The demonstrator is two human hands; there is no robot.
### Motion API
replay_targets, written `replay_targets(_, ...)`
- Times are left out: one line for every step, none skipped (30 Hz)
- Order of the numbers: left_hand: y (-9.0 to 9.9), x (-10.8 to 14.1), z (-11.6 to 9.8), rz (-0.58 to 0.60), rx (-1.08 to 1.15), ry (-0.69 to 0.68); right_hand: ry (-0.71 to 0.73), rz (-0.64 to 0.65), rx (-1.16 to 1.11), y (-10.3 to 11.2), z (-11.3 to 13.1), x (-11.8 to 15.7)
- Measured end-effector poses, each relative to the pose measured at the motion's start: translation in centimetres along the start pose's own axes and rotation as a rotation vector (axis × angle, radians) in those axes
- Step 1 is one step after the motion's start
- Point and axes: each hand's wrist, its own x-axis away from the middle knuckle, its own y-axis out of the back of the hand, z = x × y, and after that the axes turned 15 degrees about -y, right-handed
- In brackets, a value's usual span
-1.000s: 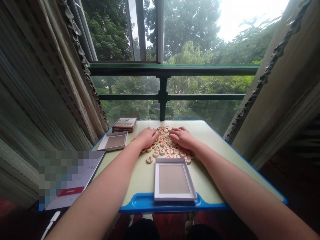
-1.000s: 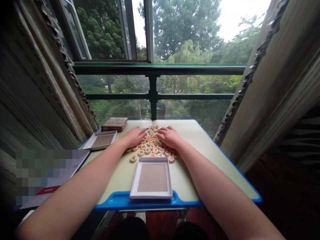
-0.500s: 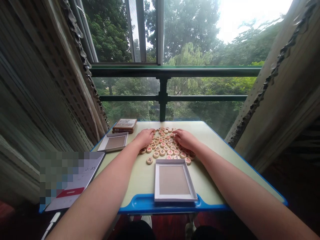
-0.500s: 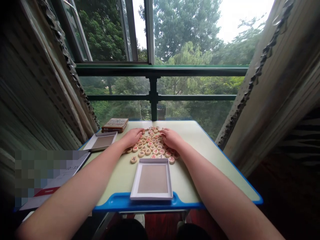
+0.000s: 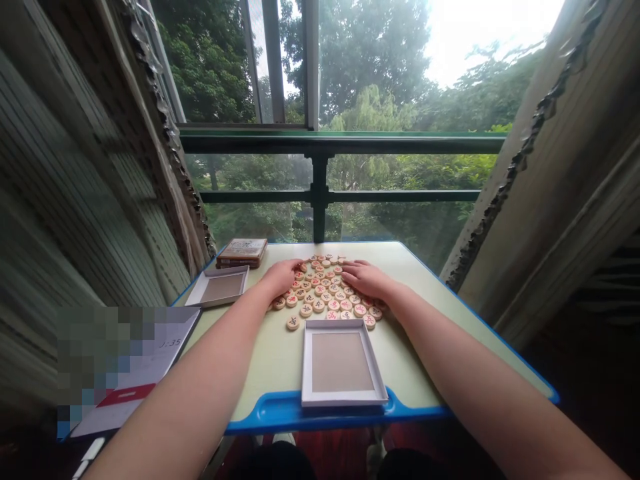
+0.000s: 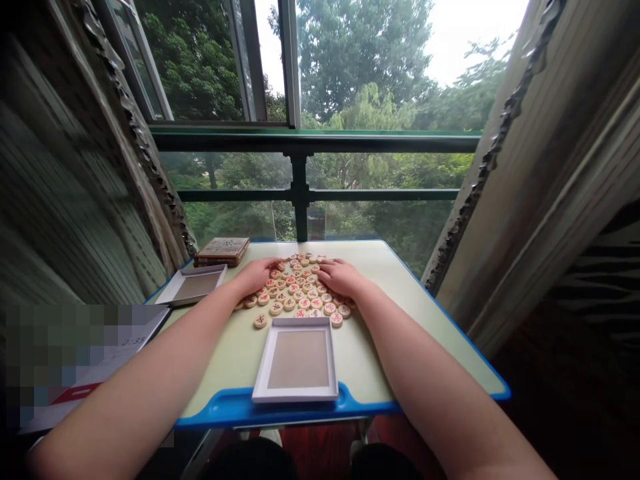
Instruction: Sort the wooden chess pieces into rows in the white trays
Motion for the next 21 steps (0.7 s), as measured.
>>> replay_targets(-0.1,0.0,0.1,0.007,-0.003,-0.001,0.008,0.008,0.007,0.0,0.1,0.1)
replay_targets(-0.1,0.0,0.2,0.011,-0.008,-0.004,-0.004,0.006,0.008,0.1,0.2,0.2)
replay_targets(-0.2,0.0,0.3,0.013,-0.012,-0.007,-0.029,-0.003,0.005,0.2,0.2,0.3)
replay_targets(-0.2,0.1,0.3,0.01,-0.013,-0.007,-0.057,-0.017,0.0,0.3,0.2,0.3)
replay_targets(-0.2,0.1,0.3,0.004,-0.011,-0.004,-0.078,-0.035,-0.005,0.4,0.1,0.3)
replay_targets(-0.1,0.2,0.3,-0.007,-0.006,0.005,-0.09,-0.056,-0.008,0.4,0.0,0.3)
replay_targets(-0.1,0.3,0.2,-0.019,0.0,0.018,-0.097,-0.081,-0.01,0.5,-0.1,0.3)
replay_targets(0.0,0.4,0.1,-0.031,0.005,0.032,-0.098,-0.099,-0.008,0.5,-0.1,0.2)
replay_targets(0.1,0.4,0.0,-0.044,0.01,0.045,-0.091,-0.101,-0.002,0.5,-0.2,0.1)
replay_targets(0.1,0.5,-0.1,-0.056,0.015,0.055,-0.079,-0.086,0.006,0.4,-0.3,0.0)
replay_targets(0.2,0.5,-0.1,-0.068,0.024,0.064,-0.068,-0.059,0.015,0.3,-0.4,-0.1)
replay_targets(0.3,0.4,-0.1,-0.082,0.037,0.071,-0.058,-0.03,0.023,0.2,-0.5,-0.2)
replay_targets(0.4,0.4,-0.1,-0.1,0.051,0.076,-0.051,-0.007,0.028,0.1,-0.6,-0.3)
replay_targets(0.6,0.3,-0.2,-0.122,0.063,0.086,-0.048,0.004,0.029,0.1,-0.7,-0.3)
replay_targets(0.9,0.3,-0.2,-0.147,0.071,0.106,-0.051,-0.001,0.026,0.0,-0.8,-0.4)
replay_targets(1.2,0.3,-0.3,-0.171,0.075,0.136,-0.058,-0.015,0.02,-0.1,-0.8,-0.4)
replay_targets(1.6,0.3,-0.5,-0.19,0.071,0.177,-0.065,-0.034,0.011,-0.2,-0.7,-0.4)
replay_targets(2.0,0.4,-0.7,-0.201,0.06,0.232,-0.068,-0.051,-0.001,-0.2,-0.6,-0.4)
replay_targets(2.4,0.4,-1.0,-0.205,0.048,0.264,-0.062,-0.06,-0.013,-0.3,-0.5,-0.4)
replay_targets(2.7,0.5,-1.3,-0.204,0.026,0.264,-0.042,-0.061,-0.024,-0.3,-0.3,-0.4)
replay_targets(3.0,0.6,-1.7,-0.213,0.0,0.235,-0.016,-0.05,-0.031,-0.2,-0.1,-0.4)
